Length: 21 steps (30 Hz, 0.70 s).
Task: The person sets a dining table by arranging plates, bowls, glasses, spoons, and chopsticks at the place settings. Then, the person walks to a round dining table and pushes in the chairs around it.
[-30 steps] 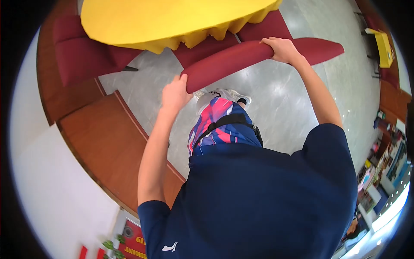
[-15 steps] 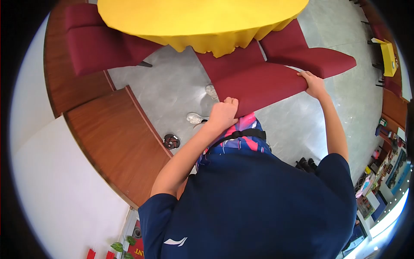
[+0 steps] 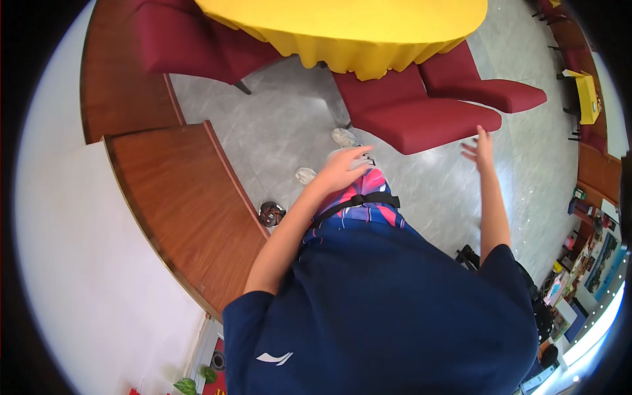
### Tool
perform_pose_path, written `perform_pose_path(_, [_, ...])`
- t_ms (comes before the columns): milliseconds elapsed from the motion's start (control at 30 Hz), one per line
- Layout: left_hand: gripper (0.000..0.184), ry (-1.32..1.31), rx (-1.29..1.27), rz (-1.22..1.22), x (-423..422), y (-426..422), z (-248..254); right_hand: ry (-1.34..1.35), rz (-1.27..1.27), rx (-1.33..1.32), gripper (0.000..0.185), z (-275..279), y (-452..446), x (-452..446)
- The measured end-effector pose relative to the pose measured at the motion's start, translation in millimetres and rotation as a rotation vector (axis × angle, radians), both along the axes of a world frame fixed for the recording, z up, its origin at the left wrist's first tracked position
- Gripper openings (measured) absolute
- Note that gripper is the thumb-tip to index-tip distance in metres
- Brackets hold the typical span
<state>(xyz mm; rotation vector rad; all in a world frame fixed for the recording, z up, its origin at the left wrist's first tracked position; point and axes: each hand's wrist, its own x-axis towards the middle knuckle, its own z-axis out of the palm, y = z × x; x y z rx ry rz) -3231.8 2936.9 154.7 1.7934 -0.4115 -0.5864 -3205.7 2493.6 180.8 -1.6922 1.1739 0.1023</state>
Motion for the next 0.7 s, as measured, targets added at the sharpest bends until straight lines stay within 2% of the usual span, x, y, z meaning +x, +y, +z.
perform_pose_path(33, [0.048, 0.030, 0.048, 0.091, -14, 26, -6, 0.006, -0.023, 0.110, 0.092, 11, 48, -5])
perform_pose_path(100, [0.043, 0.216, 0.055, 0.331, -57, 87, -62, -0.017, 0.094, 0.300, 0.097, 20, 116, -12])
perform_pose_path(167, [0.039, 0.261, 0.002, 0.478, -104, 155, -114, 0.000, 0.083, 0.370, 0.093, 1, 147, -18])
perform_pose_path(200, [0.038, 0.363, 0.077, 0.496, -125, 186, -125, 0.014, 0.074, 0.437, 0.090, -4, 158, -19])
perform_pose_path(267, [0.037, 0.449, 0.150, 0.512, -157, 238, -135, 0.017, 0.050, 0.464, 0.086, -4, 176, -20])
perform_pose_path(333, [0.036, 0.739, 0.215, 0.597, -175, 274, -136, 0.026, -0.052, 0.480, 0.082, -16, 175, -17])
perform_pose_path(367, [0.036, 0.722, 0.213, 0.600, -178, 283, -137, 0.009, -0.049, 0.484, 0.082, -21, 173, -13])
perform_pose_path(433, [0.036, 0.811, 0.063, 0.779, -175, 290, -138, 0.028, -0.114, 0.362, 0.073, -29, 169, -7])
perform_pose_path(567, [0.037, 0.749, 0.042, 0.772, -136, 293, -147, 0.011, -0.137, 0.235, 0.062, -31, 172, -8])
perform_pose_path(700, [0.036, 0.737, -0.096, 0.810, -85, 303, -139, 0.054, -0.115, 0.329, 0.059, -30, 158, -9])
